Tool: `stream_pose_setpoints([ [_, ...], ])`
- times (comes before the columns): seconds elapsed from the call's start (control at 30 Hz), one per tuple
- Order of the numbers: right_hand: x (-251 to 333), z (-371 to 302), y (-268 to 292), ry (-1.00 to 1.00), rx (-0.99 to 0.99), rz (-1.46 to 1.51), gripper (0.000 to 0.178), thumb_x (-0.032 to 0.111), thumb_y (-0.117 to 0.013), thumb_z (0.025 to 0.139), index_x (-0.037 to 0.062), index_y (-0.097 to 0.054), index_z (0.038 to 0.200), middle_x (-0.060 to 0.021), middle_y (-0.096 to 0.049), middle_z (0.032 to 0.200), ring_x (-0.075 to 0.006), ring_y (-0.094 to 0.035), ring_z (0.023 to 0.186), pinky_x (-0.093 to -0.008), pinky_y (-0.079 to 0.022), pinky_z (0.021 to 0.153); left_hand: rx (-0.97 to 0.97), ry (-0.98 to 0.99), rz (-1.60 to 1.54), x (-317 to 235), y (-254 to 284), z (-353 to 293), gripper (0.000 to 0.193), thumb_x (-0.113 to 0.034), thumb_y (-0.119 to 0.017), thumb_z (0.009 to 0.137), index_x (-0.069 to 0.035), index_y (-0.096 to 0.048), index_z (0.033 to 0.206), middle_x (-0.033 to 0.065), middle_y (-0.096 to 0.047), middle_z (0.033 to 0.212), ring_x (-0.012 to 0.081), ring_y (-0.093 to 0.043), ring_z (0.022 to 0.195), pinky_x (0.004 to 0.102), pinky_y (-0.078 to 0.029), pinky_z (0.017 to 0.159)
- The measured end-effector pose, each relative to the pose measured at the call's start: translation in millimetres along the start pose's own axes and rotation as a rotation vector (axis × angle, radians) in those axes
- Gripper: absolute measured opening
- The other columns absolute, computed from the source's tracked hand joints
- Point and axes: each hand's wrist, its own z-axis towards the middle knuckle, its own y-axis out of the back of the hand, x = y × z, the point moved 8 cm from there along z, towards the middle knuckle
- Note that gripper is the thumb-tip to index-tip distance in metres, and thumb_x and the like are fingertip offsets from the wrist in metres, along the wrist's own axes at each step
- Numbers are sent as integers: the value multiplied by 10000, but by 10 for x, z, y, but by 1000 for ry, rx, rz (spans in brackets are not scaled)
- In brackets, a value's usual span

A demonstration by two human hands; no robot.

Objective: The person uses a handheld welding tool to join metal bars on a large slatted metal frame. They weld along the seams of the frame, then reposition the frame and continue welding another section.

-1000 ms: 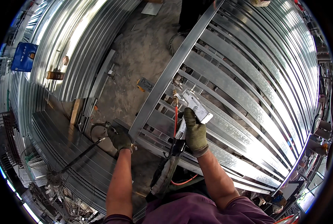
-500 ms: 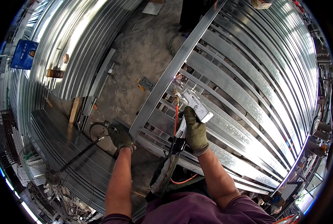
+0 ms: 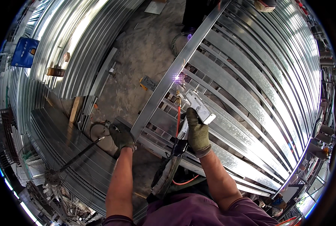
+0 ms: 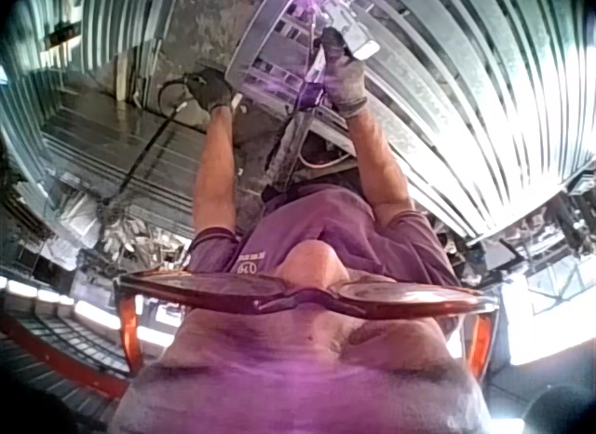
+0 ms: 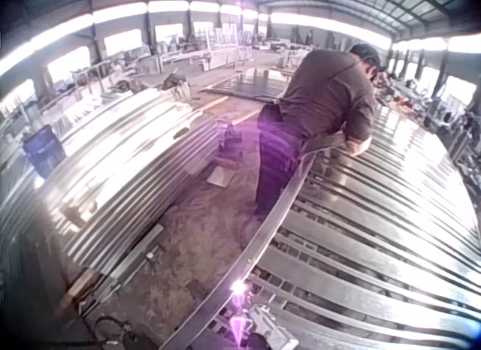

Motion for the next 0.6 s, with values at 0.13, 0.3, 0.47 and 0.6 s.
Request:
stream_pose_setpoints([
  [0.13, -42, -7, -3, -55, -1, 17, 279, 228, -671, 1048, 31, -641, 1243, -10, -650, 1032, -114, -581, 924, -305, -506, 816, -26, -22, 12, 5, 8, 1, 609, -421, -430, 1100, 44, -438, 1492, 267, -505, 1489, 392, -505, 1374, 446, -410, 1141],
  [0.3, -48, 1, 4, -11, 2, -14, 280, 222, -671, 1046, 25, -639, 1243, -23, -658, 1041, -130, -597, 934, -317, -514, 823, -83, -54, 23, 73, -9, 30, 608, -467, -428, 1099, 16, -491, 1464, 240, -568, 1409, 378, -573, 1284, 450, -450, 1080],
  [0.47, -75, -7, 10, -29, 5, -26, 278, 221, -672, 1045, 24, -638, 1238, -34, -662, 1053, -139, -606, 938, -326, -520, 824, -95, -64, 43, 102, -17, 43, 594, -439, -446, 1097, 30, -487, 1459, 242, -568, 1407, 375, -576, 1278, 449, -452, 1076],
  [0.6, -54, -15, 14, 26, -20, -32, 276, 318, -690, 1031, 58, -662, 1118, -11, -662, 924, -110, -610, 782, -293, -512, 686, -92, -74, 36, 103, -29, 43, 563, -398, -465, 1093, 25, -485, 1463, 240, -567, 1409, 371, -573, 1285, 448, -450, 1079],
])
